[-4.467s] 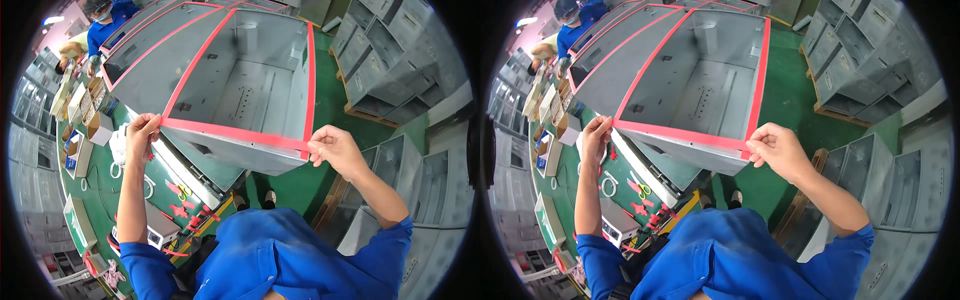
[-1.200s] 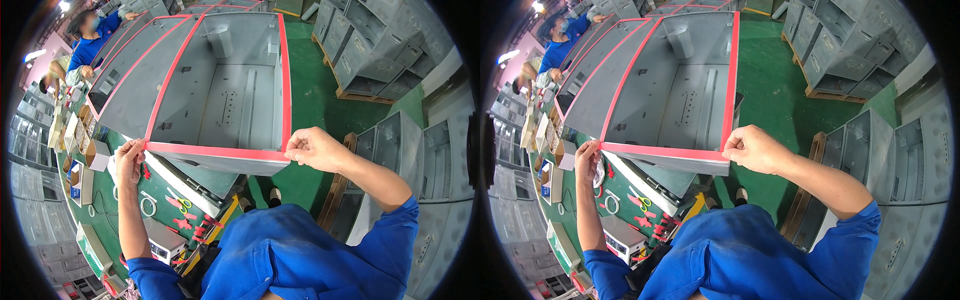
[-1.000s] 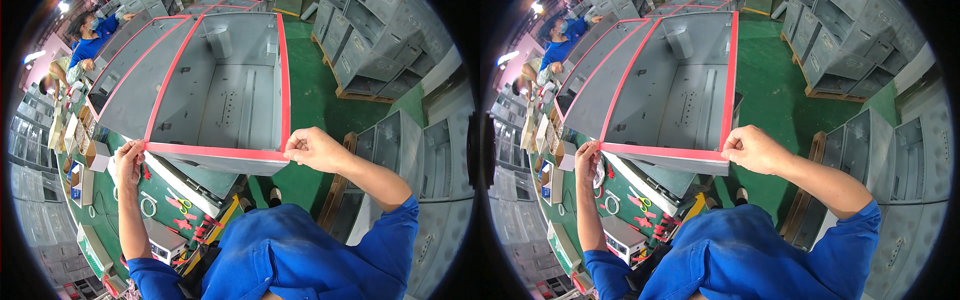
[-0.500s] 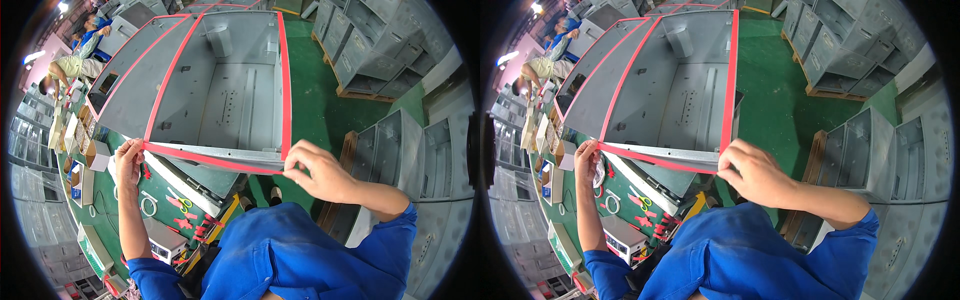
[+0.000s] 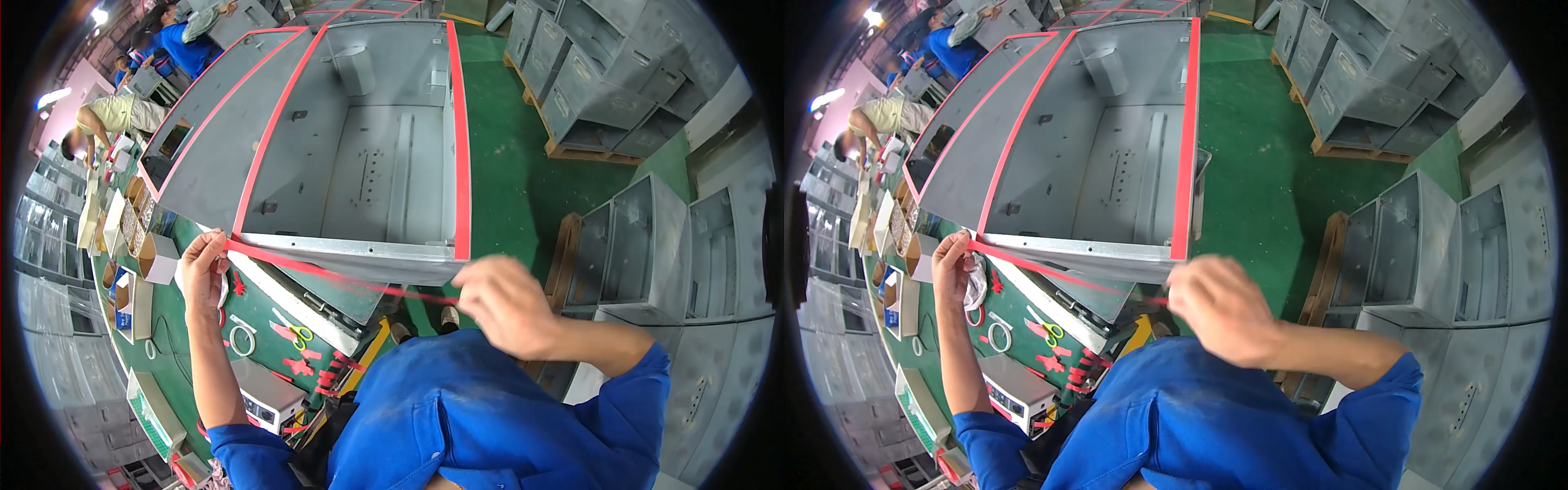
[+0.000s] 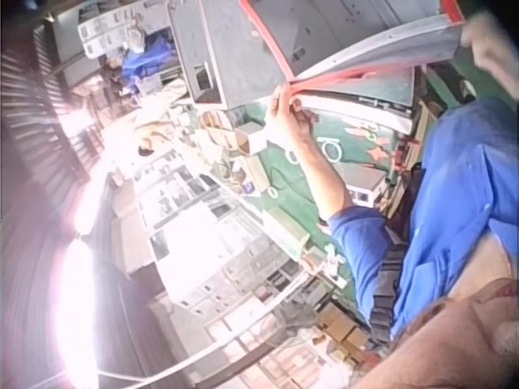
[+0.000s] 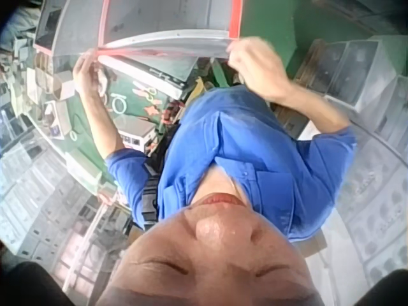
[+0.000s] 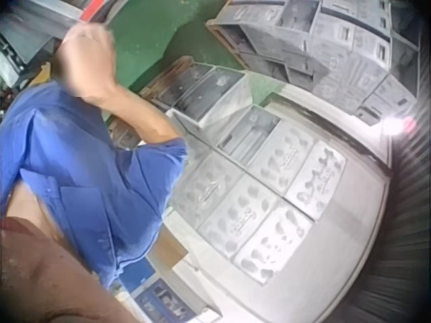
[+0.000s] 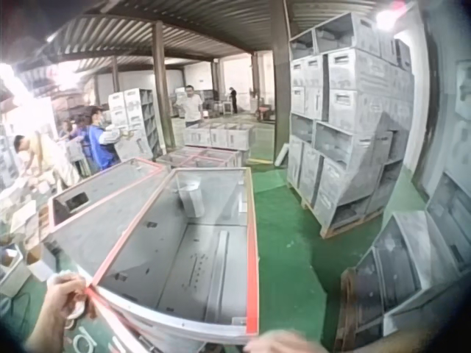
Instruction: The person applies red adhesive tape to the edges of a grey metal cabinet frame. They measure and align the tape along the top and side edges, pressing it down to secure it. The person works on multiple sections of the frame, ensuring the tape is straight and adhered properly.
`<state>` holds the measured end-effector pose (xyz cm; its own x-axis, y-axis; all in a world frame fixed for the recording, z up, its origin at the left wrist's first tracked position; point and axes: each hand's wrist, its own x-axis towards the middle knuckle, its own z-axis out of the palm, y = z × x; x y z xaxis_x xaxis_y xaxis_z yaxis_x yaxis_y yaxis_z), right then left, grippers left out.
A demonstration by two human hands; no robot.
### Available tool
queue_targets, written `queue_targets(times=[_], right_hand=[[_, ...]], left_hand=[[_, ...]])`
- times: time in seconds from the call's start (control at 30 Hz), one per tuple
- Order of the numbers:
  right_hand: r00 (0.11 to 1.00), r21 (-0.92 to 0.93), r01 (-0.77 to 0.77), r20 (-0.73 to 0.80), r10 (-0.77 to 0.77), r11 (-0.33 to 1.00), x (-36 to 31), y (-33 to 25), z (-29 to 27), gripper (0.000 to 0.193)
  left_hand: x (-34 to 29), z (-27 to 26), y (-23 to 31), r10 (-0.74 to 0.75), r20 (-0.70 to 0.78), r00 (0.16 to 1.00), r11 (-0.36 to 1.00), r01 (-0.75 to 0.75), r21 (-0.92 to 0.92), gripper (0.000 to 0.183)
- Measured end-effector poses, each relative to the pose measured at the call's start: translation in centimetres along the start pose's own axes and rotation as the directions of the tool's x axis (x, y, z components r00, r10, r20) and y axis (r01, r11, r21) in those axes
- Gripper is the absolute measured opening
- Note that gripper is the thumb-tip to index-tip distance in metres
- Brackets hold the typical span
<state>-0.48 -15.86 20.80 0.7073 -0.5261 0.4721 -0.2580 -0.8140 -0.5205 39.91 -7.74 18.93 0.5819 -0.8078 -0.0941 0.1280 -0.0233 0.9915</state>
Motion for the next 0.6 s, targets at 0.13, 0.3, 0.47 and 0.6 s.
queue_targets(times=[0.13,0.3,0.47,0.6], right_hand=[[0.885,0.257,-0.456,0.229,0.405,0.852,3.0,2.7,-1.9,0.009],[0.73,0.267,-0.657,0.458,0.507,0.705,4.5,4.2,-2.0,0.014],[0.702,0.255,-0.674,0.512,0.495,0.693,4.7,5.0,-1.6,0.01],[0.69,0.272,-0.687,0.532,0.49,0.673,4.9,5.1,-1.7,0.009]], left_hand=[[0.4,0.4,0.3,0.004,-0.01,1.0,1.0,-0.004,0.014,0.008],[0.9,0.5,0.2,-0.012,-0.011,1.0,1.0,0.012,0.021,0.008],[0.7,0.5,0.0,-0.032,-0.024,0.999,0.999,0.033,0.038,0.008],[0.8,0.4,-0.2,-0.026,-0.021,0.999,0.999,0.027,0.035,0.008]])
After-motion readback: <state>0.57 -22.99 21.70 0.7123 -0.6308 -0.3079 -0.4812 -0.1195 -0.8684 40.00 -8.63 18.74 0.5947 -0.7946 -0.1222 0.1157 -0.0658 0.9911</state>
